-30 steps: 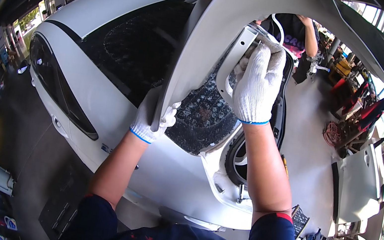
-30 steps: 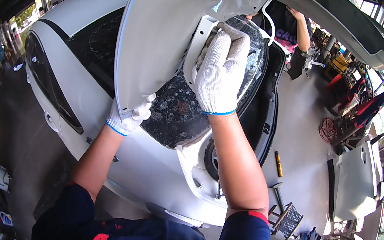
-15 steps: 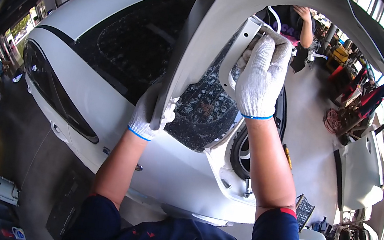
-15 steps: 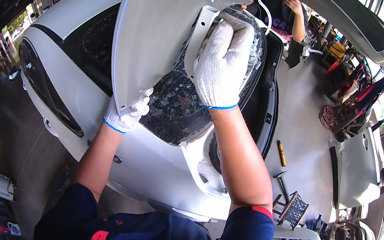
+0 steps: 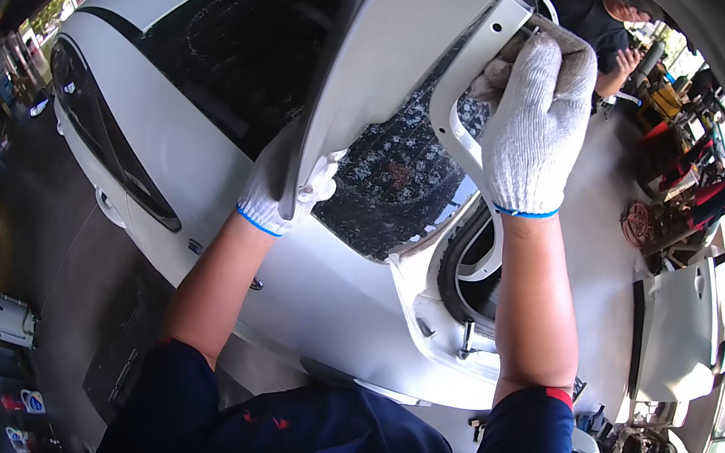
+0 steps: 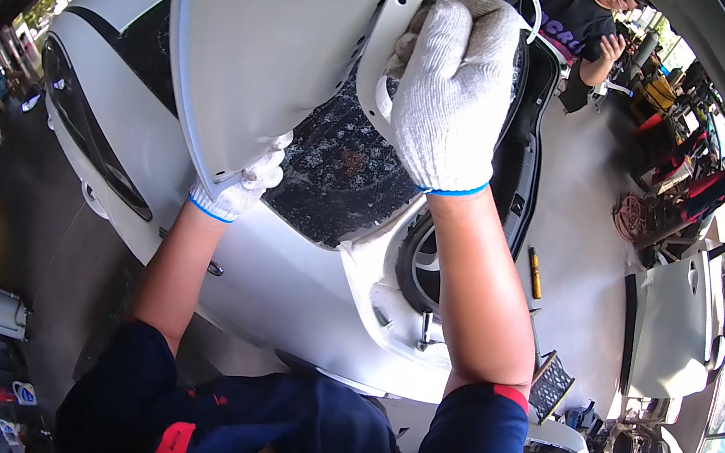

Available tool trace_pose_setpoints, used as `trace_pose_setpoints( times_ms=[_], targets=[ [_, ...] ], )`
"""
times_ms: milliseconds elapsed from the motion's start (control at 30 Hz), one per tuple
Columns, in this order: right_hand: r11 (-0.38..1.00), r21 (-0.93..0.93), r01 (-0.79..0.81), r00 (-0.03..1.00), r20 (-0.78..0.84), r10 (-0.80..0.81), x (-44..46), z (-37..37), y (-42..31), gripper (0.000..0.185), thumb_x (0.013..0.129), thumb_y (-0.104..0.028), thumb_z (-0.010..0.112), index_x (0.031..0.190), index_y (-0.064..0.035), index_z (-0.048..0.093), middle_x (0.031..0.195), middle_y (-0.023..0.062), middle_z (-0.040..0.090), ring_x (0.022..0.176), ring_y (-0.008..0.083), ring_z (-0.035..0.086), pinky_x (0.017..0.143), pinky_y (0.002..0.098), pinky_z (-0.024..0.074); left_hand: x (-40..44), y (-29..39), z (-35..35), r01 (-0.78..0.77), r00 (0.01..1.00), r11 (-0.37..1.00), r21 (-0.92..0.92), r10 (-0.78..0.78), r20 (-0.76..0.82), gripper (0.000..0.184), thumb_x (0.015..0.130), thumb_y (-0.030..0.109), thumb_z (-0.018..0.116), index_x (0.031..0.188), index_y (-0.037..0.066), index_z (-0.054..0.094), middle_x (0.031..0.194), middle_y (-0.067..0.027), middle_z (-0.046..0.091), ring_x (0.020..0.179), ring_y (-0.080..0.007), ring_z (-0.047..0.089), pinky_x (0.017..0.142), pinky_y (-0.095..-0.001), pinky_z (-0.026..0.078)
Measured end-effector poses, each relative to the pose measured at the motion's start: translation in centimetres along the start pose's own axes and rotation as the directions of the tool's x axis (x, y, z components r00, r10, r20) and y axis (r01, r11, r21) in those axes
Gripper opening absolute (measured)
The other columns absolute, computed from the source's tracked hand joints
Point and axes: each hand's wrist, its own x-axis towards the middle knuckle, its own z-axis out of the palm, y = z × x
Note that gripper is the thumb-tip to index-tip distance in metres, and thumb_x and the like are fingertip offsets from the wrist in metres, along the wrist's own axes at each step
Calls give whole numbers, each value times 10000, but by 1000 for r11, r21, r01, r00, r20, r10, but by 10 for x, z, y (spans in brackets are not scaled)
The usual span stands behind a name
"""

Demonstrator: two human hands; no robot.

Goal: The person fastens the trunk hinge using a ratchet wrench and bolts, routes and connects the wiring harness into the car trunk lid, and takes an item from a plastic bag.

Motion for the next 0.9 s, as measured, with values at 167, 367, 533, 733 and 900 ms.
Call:
trace_pose_setpoints(
  times_ms=[167, 367, 533, 733, 900],
  targets=[
    [982, -177, 60, 994, 106, -42, 6, -12, -6, 201, 1110, -186, 507, 1179, -8, 572, 913, 69, 660, 718, 124, 666, 653, 274, 585, 1, -1, 1, -19, 999, 999, 41, 20, -34, 351, 1093, 264, 467, 1251, -16, 608, 899, -232, 662, 476, -201, 616, 373, -265, 477],
    [992, 124, -9, 990, 141, -9, 3, -22, 16, 216, 1110, -210, 512, 1197, -17, 554, 1000, 105, 666, 793, 182, 696, 675, 330, 614, 0, 0, -4, 30, 999, 999, -30, -29, 29, 465, 1084, 357, 452, 1253, -57, 583, 1004, -296, 641, 487, -243, 590, 373, -282, 483],
    [873, 458, -171, 985, 66, 158, -28, -13, 29, 212, 1133, -253, 453, 1185, -54, 504, 970, 104, 691, 746, 157, 686, 700, 307, 610, 2, -1, -3, 10, 997, 999, -40, -7, 82, 452, 1075, 324, 453, 1309, -52, 543, 1043, -277, 607, 555, -271, 600, 385, -304, 494],
    [977, -33, -209, 973, 90, 211, -46, -31, 16, 193, 1112, -201, 523, 1189, -38, 590, 1021, 58, 688, 839, 97, 660, 769, 260, 549, -1, -1, 1, -22, 1000, 992, 123, 22, 5, 464, 1057, 388, 542, 1308, -3, 550, 981, -202, 587, 537, -183, 532, 415, -239, 455],
    [965, -213, -153, 966, 173, 191, -35, -43, 15, 157, 1097, -158, 542, 1162, -41, 625, 927, 16, 660, 761, 51, 546, 715, 212, 474, -1, 0, 5, -11, 999, 989, 146, 4, 48, 472, 1057, 431, 543, 1273, 12, 568, 969, -184, 591, 524, -156, 502, 418, -221, 431]
  ],
)
